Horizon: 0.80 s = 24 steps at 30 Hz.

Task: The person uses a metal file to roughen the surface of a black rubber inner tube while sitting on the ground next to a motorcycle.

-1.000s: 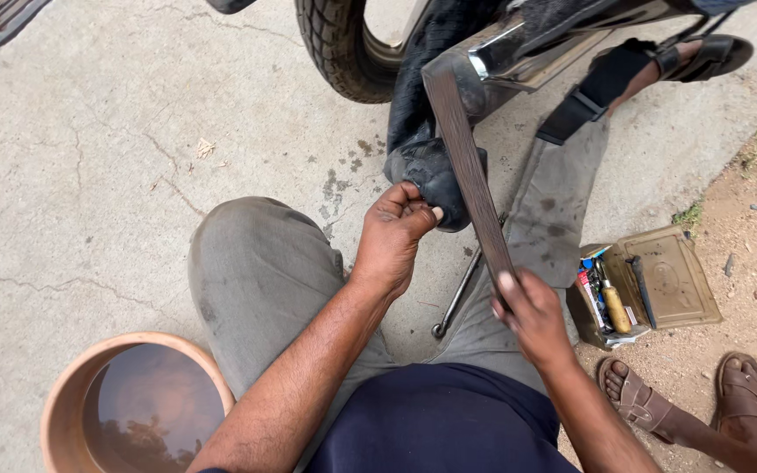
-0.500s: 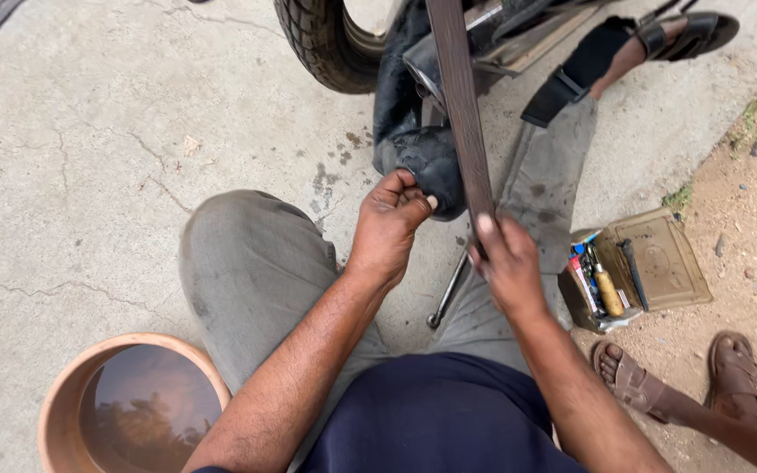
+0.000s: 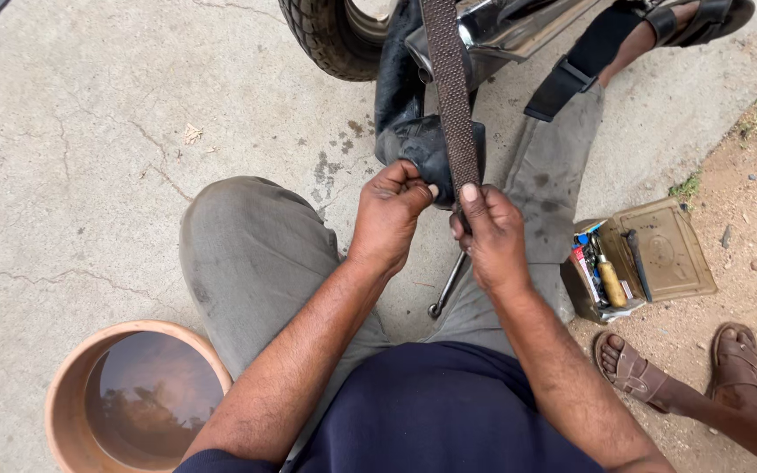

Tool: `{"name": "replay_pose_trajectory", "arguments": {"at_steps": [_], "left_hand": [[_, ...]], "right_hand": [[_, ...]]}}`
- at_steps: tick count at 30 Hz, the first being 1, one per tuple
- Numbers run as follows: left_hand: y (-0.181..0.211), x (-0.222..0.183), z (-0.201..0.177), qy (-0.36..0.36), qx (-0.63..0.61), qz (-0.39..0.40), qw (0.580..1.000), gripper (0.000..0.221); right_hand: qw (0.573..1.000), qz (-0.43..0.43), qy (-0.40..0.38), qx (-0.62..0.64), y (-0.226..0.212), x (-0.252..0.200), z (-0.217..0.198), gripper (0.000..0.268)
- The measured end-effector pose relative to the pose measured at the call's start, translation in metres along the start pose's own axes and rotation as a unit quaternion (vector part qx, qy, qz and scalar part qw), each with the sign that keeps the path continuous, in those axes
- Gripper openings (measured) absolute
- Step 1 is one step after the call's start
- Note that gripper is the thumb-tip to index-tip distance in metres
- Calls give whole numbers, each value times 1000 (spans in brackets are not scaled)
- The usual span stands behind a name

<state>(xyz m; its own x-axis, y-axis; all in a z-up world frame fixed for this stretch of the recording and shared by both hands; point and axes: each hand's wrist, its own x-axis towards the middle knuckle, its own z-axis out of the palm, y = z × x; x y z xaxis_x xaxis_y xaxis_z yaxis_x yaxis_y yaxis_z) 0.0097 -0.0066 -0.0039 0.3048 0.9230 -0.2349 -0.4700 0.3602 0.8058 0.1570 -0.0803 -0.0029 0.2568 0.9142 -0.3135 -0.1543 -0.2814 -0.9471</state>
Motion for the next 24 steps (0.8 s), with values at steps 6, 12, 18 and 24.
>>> {"name": "replay_pose_trajectory", "arguments": {"at_steps": [6,12,18,24], "left_hand": [[17,2,0,20,-50,-19,998,18],[7,-1,5,10,30,3,1000,10],[4,-3,4,5,37,11,999,10],[16,4,2,14,-24,-12,1000,15]], "right_hand": [[981,88,-40,-167,34,-84,-87,33],[991,123,-28,-38,43,-63,-35,33],[998,-51,12,-17,3,14,-8,37],[976,177,-13,-126,41,-96,-97,32]]}}
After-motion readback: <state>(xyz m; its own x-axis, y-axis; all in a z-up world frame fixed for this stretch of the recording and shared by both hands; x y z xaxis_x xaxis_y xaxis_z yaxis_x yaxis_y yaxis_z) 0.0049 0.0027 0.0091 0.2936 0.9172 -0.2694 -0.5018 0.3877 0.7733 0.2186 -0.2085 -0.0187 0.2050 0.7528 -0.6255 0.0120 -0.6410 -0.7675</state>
